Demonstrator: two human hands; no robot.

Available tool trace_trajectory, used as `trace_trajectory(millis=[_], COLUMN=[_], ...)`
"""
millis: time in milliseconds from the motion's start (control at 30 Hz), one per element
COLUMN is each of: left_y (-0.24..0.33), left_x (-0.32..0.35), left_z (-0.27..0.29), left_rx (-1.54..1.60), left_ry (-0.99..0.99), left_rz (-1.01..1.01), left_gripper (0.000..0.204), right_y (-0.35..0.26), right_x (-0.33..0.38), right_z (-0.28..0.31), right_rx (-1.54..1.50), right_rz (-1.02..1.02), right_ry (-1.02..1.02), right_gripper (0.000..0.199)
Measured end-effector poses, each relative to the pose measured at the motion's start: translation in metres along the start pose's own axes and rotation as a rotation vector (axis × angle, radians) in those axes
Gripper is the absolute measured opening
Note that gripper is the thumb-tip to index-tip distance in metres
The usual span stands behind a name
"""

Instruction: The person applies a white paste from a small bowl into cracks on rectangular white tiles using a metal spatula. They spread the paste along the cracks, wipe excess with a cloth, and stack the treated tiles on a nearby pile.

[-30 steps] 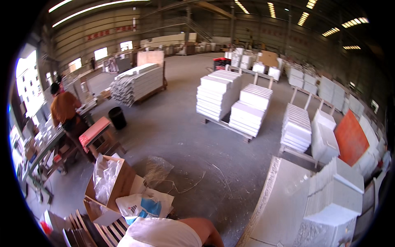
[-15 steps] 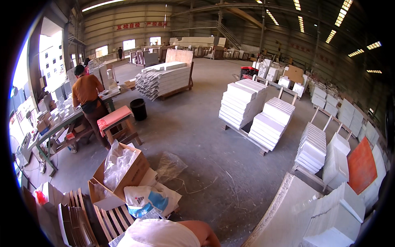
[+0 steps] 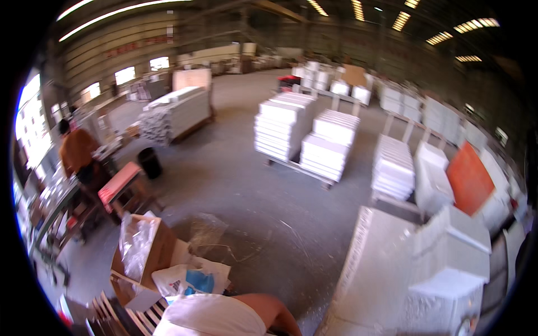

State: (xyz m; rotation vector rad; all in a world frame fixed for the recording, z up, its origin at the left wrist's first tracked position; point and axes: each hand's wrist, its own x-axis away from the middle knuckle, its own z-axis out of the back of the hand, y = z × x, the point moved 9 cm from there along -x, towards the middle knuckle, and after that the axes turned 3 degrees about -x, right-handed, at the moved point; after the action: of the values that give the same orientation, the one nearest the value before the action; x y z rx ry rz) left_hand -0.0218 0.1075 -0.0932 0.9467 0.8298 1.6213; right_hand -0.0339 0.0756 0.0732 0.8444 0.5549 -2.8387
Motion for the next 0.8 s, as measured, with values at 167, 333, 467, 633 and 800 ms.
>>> trace_trajectory(millis=[167, 333, 467, 633, 800], left_y=[0.011, -0.004, 0.001, 0.013, -0.003], left_x=[-0.006, -0.025, -0.005, 0.009, 0.006], left_z=[-0.046, -0.120, -0.124, -0.120, -0.129], left_rx=[-0.330, 0.240, 0.234, 0.356, 0.317], left_ry=[-0.145, -0.602, -0.754, -0.676, -0.596], left_rz=[-0.437, 0.161, 0.422, 0.597, 0.637], left_gripper=[0.012, 0.044, 0.046, 0.051, 0.052], right_y=[0.051, 0.073, 0.057, 0.022, 0.015], right_x=[0.085, 0.205, 0.261, 0.298, 0.295], right_z=[0.021, 0.046, 0.074, 0.083, 0.090], right_rx=[0.096, 0.256, 0.418, 0.393, 0.433], right_rz=[-0.294, -0.613, -1.043, -1.314, -1.369], right_ry=[0.065, 0.259, 0.428, 0.421, 0.387], right_gripper=[0.029, 0.029, 0.036, 0.035, 0.034])
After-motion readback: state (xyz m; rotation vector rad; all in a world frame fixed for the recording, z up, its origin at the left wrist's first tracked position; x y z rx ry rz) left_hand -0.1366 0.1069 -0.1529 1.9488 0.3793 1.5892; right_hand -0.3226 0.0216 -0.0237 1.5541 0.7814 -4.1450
